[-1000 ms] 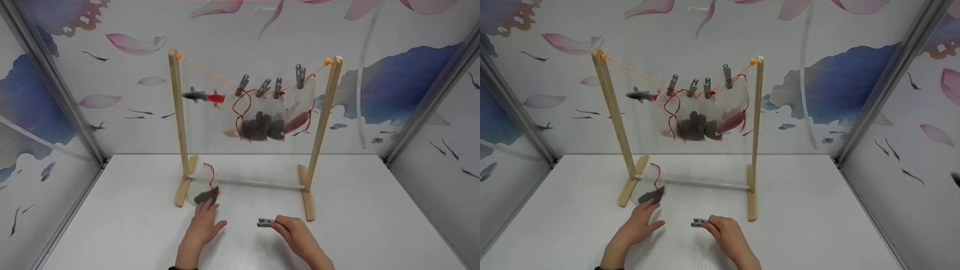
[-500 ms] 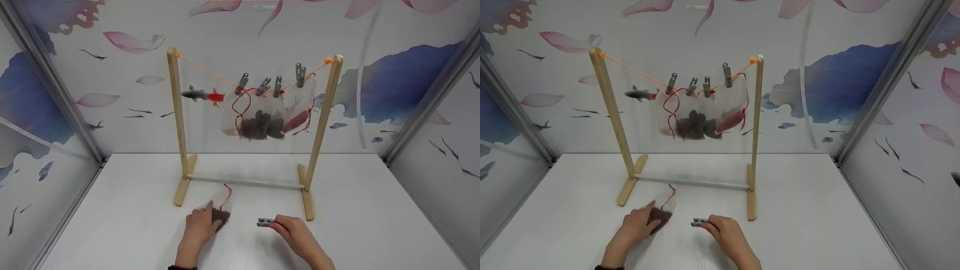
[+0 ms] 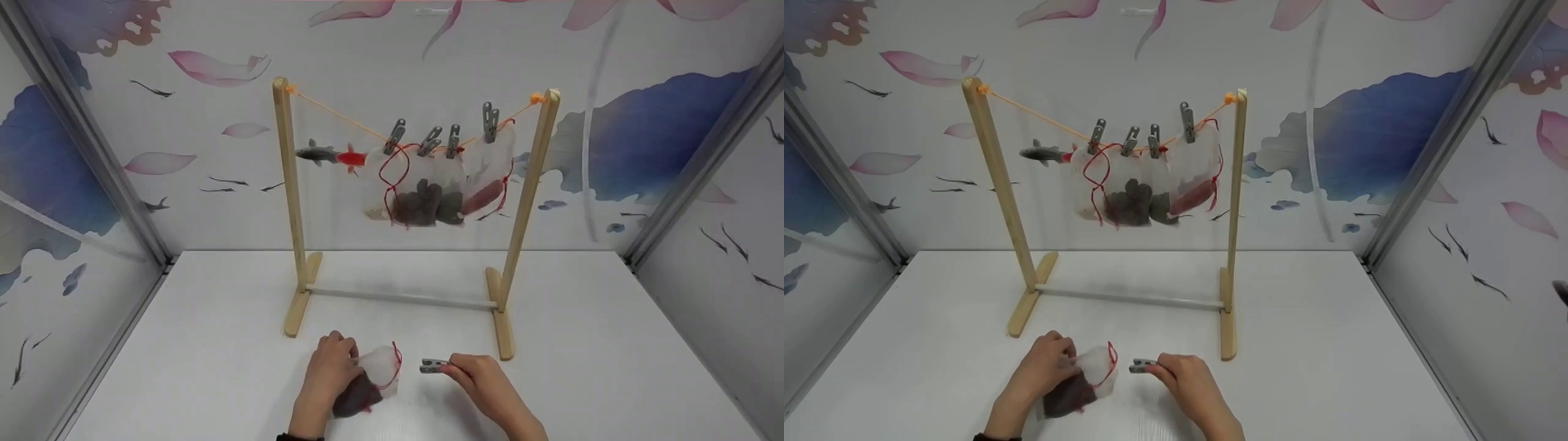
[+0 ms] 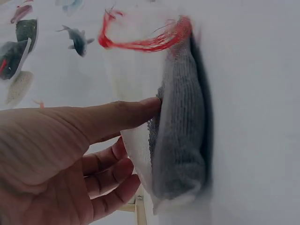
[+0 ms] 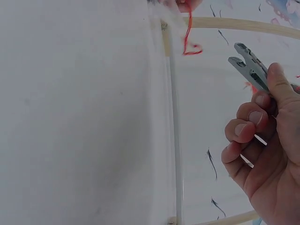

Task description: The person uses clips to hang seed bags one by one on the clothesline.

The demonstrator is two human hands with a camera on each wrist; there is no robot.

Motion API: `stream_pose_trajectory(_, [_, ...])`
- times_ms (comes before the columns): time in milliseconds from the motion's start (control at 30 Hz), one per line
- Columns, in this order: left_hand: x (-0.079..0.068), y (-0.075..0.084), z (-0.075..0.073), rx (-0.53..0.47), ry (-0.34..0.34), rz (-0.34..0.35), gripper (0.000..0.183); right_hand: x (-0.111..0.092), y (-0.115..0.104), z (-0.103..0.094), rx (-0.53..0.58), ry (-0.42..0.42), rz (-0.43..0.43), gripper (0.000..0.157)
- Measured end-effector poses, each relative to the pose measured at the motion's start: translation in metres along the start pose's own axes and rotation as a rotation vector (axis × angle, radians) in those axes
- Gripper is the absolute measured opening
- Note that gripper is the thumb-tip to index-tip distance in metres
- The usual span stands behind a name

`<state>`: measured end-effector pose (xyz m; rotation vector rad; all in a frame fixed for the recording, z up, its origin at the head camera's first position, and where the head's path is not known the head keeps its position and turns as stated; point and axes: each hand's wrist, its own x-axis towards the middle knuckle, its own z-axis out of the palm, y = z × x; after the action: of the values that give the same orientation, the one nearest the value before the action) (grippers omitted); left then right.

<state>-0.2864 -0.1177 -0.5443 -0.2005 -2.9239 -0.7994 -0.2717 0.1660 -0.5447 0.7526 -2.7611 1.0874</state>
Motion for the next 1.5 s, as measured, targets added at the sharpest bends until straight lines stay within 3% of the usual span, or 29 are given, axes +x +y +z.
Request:
stream_pose_trajectory(267, [0.005,0.008,-0.006,-0.205,-0.073,0.095,0.014,0.001,0.001,0.0,-0.005,0.034,-0.038,0.038])
stream_pose_trajectory(433, [0.006,0.015,-0.009,-0.274,-0.113,0.124,0.026,0.0,0.001,-0.001,0.005,0.031,-0.027,0.039])
stream_pose_trajectory(567, [0.006,0.018,-0.01,-0.277,-0.113,0.103,0.031,0.0,0.001,-0.002,0.019,0.021,-0.005,0.041])
stream_pose_trajectory(900, [0.006,0.019,-0.014,-0.257,-0.018,0.182,0.009,-0.001,0.003,-0.002,0.01,0.021,0.018,0.04])
stream_pose_trajectory(1033, [0.005,0.017,-0.013,-0.248,-0.015,0.169,0.006,-0.002,0.005,-0.002,0.022,0.005,0.029,0.039])
stream_pose_trajectory(1267, [0.003,0.017,-0.011,-0.265,-0.036,0.152,0.006,-0.005,0.011,-0.009,0.019,-0.003,0.072,0.039])
stream_pose_trajectory(1500, [0.003,0.025,-0.015,-0.274,-0.011,0.147,0.014,-0.001,0.009,-0.016,0.005,0.023,0.085,0.039])
